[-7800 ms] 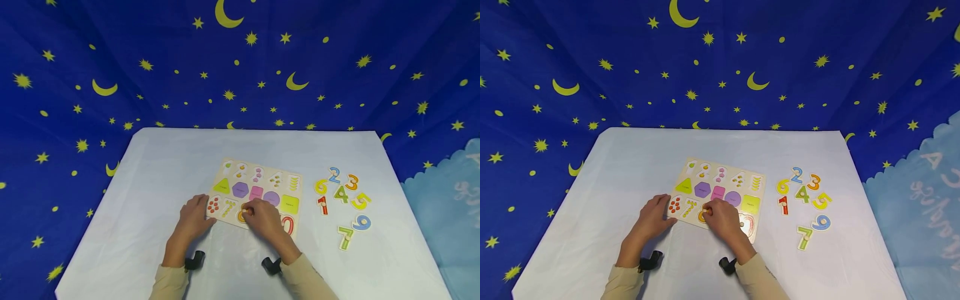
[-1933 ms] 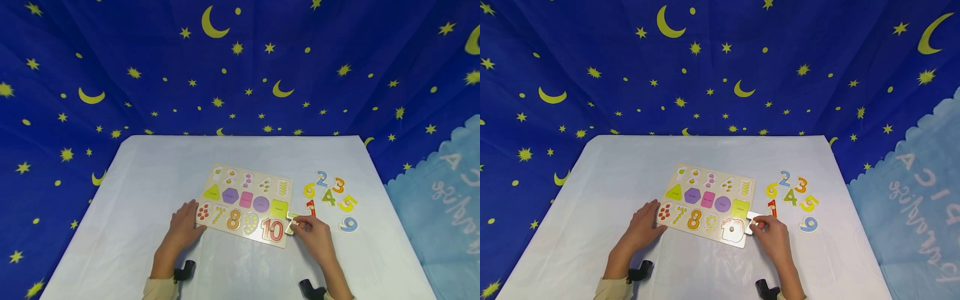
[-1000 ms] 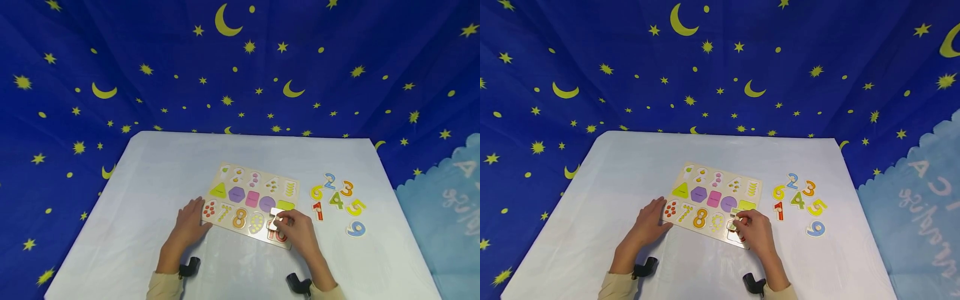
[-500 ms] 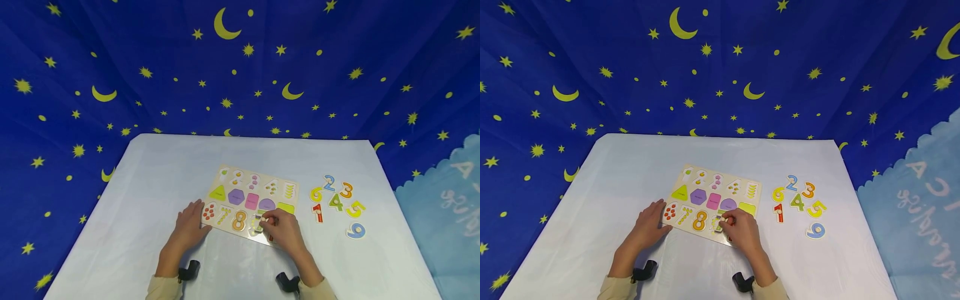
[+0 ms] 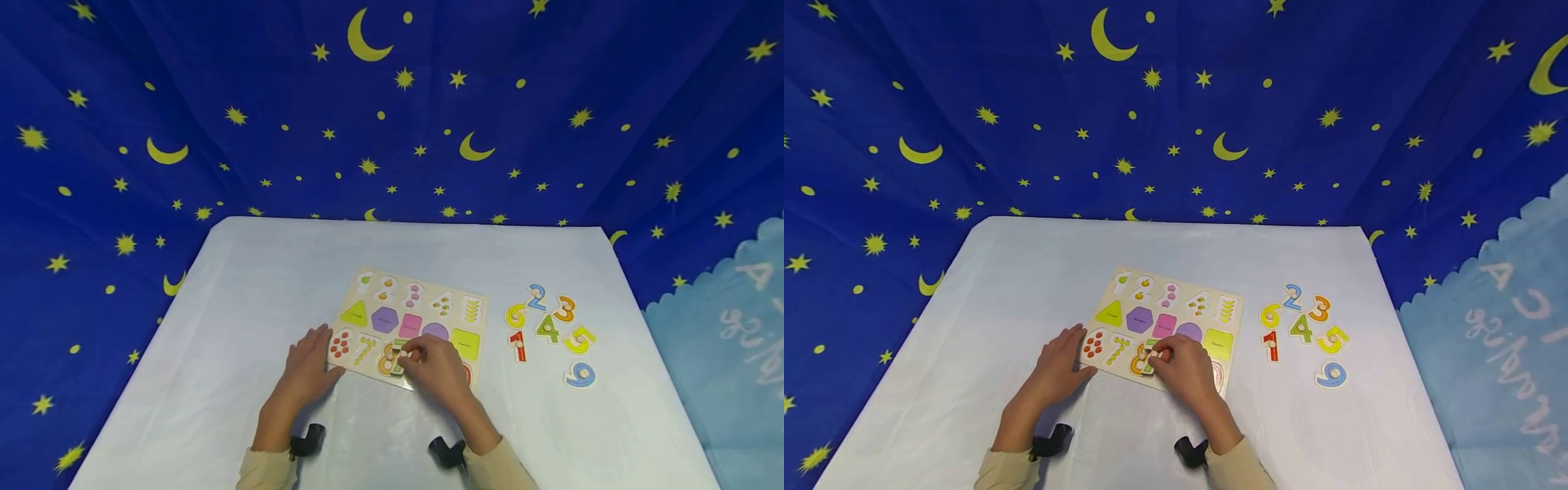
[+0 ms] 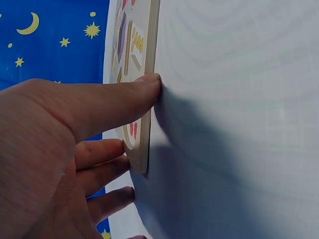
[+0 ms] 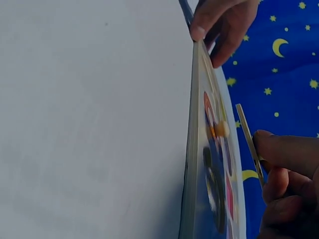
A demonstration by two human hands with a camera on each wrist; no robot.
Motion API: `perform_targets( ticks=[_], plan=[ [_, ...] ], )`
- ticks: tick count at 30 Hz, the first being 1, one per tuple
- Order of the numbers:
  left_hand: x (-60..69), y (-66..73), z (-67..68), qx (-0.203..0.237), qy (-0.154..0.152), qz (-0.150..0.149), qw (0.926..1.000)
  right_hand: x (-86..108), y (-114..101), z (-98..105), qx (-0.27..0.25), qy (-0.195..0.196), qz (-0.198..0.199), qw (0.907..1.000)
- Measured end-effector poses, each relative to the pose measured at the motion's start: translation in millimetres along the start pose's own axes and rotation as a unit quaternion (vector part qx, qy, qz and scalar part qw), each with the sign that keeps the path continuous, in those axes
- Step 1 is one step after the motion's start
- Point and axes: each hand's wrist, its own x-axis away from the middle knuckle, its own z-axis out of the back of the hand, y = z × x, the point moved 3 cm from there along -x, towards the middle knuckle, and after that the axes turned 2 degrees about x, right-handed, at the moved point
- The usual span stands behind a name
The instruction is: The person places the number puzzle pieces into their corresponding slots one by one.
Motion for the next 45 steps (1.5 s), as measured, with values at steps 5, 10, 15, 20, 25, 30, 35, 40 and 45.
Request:
perform_targets(
  ticks=[5,10,15,20,25,30,35,40,45],
  plan=[
    [-1.3,0.9,-0.5,-0.001,-0.007,0.003,1.0,-5.5,-4.5,-5.9,-0.004,-0.004,0.011,0.9999],
    [-2.0,2.6,1.3,-0.004,-0.007,-0.003,1.0,-11.1,-12.6,-13.9,0.006,-0.014,0.017,0.9997],
    [-2.6,1.0,0.5,-0.008,-0.006,-0.004,0.9999,-17.0,-20.4,-23.9,0.015,-0.03,0.024,0.9991],
    [-2.9,0.1,-0.4,-0.007,-0.005,-0.003,1.0,-22.0,-24.2,-33.1,0.034,-0.029,0.041,0.9982],
    [-3.6,0.0,0.3,-0.008,-0.007,0.002,0.9999,-25.7,-26.3,-43.6,0.052,-0.03,0.039,0.9974],
    [-3.5,-1.0,-1.4,-0.011,-0.001,-0.002,0.9999,-27.0,-30.3,-50.4,0.07,-0.02,0.027,0.997],
    [-4.6,-0.7,-4.0,-0.011,0.0,-0.01,0.9999,-28.5,-34.1,-53.1,0.084,-0.01,0.022,0.9962],
    [-4.2,-0.3,-3.4,-0.018,0.007,-0.015,0.9997,-29.2,-35.1,-58.4,0.1,-0.008,0.03,0.9945],
    [-3.2,-1.8,-0.4,-0.019,0.015,-0.017,0.9996,-30.6,-36.3,-62.0,0.095,-0.014,0.033,0.9948]
  ],
)
